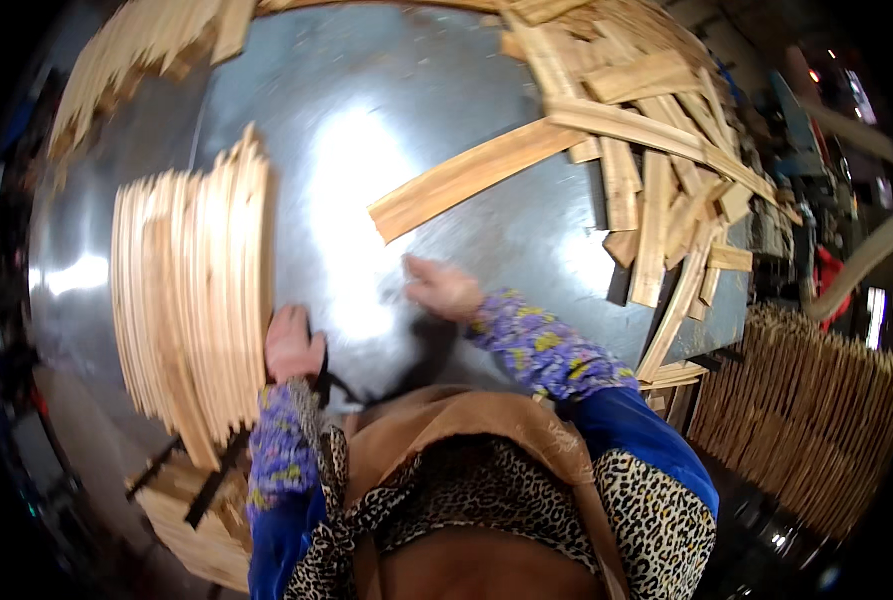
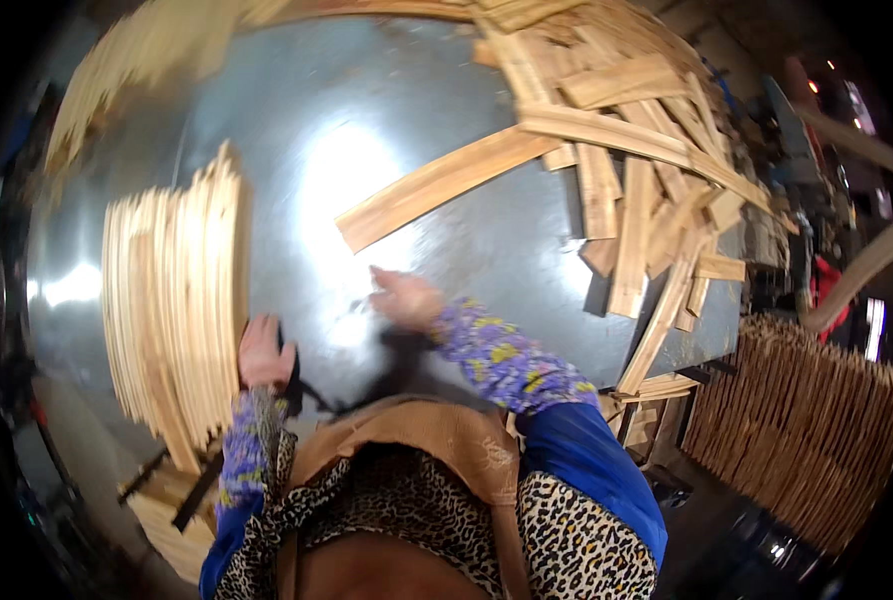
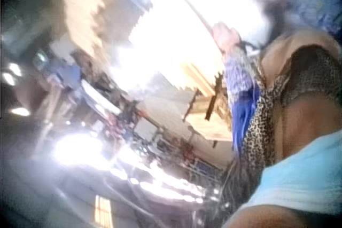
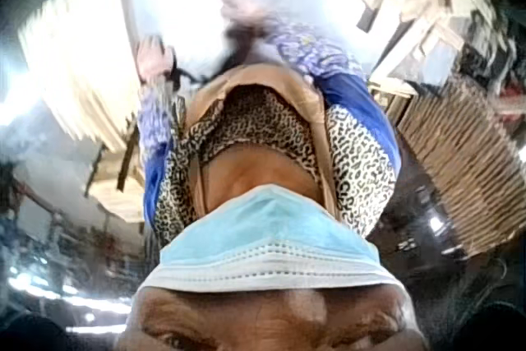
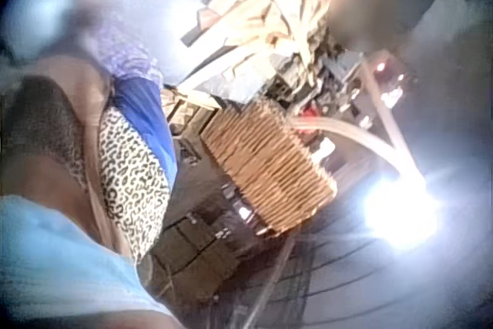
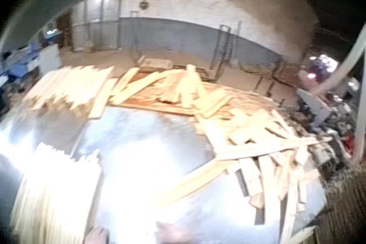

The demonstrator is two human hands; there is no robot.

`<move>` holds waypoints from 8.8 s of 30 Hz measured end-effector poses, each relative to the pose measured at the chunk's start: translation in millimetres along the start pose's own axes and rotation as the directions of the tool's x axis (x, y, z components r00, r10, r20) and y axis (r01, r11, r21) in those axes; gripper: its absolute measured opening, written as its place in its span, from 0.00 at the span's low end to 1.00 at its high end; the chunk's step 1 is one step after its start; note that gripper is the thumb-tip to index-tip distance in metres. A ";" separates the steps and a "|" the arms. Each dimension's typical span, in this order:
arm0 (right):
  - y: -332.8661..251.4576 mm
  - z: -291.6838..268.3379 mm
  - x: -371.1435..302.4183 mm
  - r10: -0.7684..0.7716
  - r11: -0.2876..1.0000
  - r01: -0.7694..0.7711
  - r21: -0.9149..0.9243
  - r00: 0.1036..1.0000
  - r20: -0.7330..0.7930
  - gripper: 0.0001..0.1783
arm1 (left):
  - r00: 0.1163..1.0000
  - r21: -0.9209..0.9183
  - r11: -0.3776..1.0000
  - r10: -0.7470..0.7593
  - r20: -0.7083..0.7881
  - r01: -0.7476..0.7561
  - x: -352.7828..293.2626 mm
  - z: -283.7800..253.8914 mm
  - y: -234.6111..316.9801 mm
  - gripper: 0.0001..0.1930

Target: The person repeatedly picks up thin wooden planks from a pile on a metal table and stacks them into a neat pile. The person handles the planks one by one or in small groups, aligning them before placing them in the stack.

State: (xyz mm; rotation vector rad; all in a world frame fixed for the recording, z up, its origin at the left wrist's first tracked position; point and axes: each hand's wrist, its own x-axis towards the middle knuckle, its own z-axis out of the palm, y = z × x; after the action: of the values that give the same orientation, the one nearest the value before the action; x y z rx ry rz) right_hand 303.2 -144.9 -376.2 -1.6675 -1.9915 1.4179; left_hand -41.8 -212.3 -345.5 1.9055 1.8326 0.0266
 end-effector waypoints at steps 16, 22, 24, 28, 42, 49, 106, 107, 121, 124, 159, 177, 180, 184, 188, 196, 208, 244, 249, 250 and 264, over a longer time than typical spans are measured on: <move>141.4 -459.4 50.3 0.422 0.547 -0.471 -0.692 0.869 -0.258 0.60 | 0.998 0.035 0.998 0.059 0.011 -0.060 216.0 32.0 246.3 0.51; 106.7 -396.1 82.1 0.357 0.832 -0.515 -0.208 0.783 -0.510 0.60 | 0.933 -0.930 0.076 -0.052 0.355 0.358 188.0 50.7 201.8 0.45; 111.8 -374.1 108.6 0.361 0.766 -0.564 -0.309 0.775 -0.518 0.63 | 0.822 -0.704 -0.466 0.095 0.562 0.536 188.0 33.8 210.8 0.39; 105.5 -339.0 144.1 0.368 0.735 -0.601 -0.314 0.743 -0.559 0.64 | 0.803 -0.692 -0.577 -0.102 0.587 0.433 194.3 24.6 215.9 0.34; 56.1 -83.5 -42.3 0.262 0.753 -0.200 0.627 0.965 -0.006 0.38 | 0.785 -0.626 -0.526 0.140 0.604 0.576 115.5 79.5 225.7 0.30; -12.8 -63.9 -14.0 0.246 0.854 -0.156 0.496 0.962 -0.122 0.35 | 0.843 -0.847 -0.003 -0.096 0.530 0.532 68.7 -13.4 172.9 0.31; 227.4 -434.9 172.6 0.297 0.628 0.238 0.741 0.807 -0.510 0.28 | 0.958 -0.360 0.890 0.284 -0.044 -0.280 744.7 -2.8 474.5 0.42; 216.1 -425.7 172.1 0.296 0.596 0.194 0.779 0.849 -0.438 0.27 | 0.957 -0.425 0.858 0.262 -0.123 -0.290 723.3 4.8 460.7 0.39; 119.0 -116.9 -70.4 0.412 0.460 -0.300 0.835 0.906 0.098 0.19 | 0.864 -0.872 0.189 -0.337 0.374 0.451 207.4 44.7 191.7 0.18; 147.8 -108.0 -102.3 0.468 0.503 -0.367 0.782 0.877 0.110 0.18 | 0.817 -0.716 0.422 -0.437 0.377 0.556 95.7 60.8 105.1 0.24; -128.8 77.1 -47.0 -0.008 1.000 0.008 0.005 0.992 0.122 0.34 | 0.630 -0.325 0.798 -0.601 -0.492 0.507 -185.4 -155.5 -216.0 0.32; -24.2 -11.2 -64.5 0.295 0.358 -0.068 0.931 0.954 -0.044 0.48 | 0.911 -0.772 0.588 0.139 0.389 0.241 -1.1 23.9 161.3 0.52; -42.5 -26.5 -48.8 0.155 0.780 -0.063 0.623 0.983 -0.096 0.56 | 0.913 -0.928 0.213 0.211 0.349 0.305 8.4 10.3 154.8 0.47; -27.8 -4.9 -21.9 0.136 0.833 -0.037 0.552 0.981 -0.140 0.65 | 0.923 -0.920 0.206 0.128 0.362 0.332 18.6 25.2 141.6 0.43; 9.6 -13.6 -20.6 0.253 0.752 -0.126 0.647 0.962 -0.107 0.43 | 0.949 -0.930 -0.190 0.039 0.313 0.315 -14.3 -5.1 134.2 0.40; 18.9 1.3 -26.7 0.318 0.589 -0.143 0.795 0.946 -0.065 0.31 | 0.896 -0.760 -0.538 -0.425 -0.129 -0.365 -88.4 -46.6 104.9 0.37; -67.9 32.9 -21.6 0.306 0.755 -0.114 0.646 0.932 -0.193 0.31 | 0.742 -0.522 -0.553 -0.612 -0.273 -0.649 72.7 -77.9 -141.6 0.24; 31.8 -101.7 -4.0 0.192 0.930 -0.272 -0.246 0.933 -0.306 0.34 | 0.970 -0.220 0.975 -0.025 -0.242 -0.030 37.6 32.0 33.2 0.46; -37.2 -109.2 84.7 -0.161 0.914 0.012 -0.405 0.928 -0.335 0.37 | 0.992 -0.074 0.993 -0.098 -0.076 0.092 56.1 7.5 23.6 0.60; -44.4 -122.5 85.3 -0.206 0.877 0.005 -0.480 0.907 -0.368 0.37 | 0.990 -0.055 0.989 -0.139 -0.037 0.136 59.0 5.3 18.6 0.60; 155.0 -197.8 -88.1 0.196 0.644 -0.542 -0.540 0.799 -0.569 0.54 | 0.985 -0.722 -0.674 0.163 0.062 0.158 184.9 -55.7 40.1 0.52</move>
State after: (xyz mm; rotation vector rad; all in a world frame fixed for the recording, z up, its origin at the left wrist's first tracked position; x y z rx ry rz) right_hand 567.5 -125.8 -350.4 -2.5569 -2.0394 0.1928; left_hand -5.5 -18.4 -340.9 0.1145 0.4981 1.1993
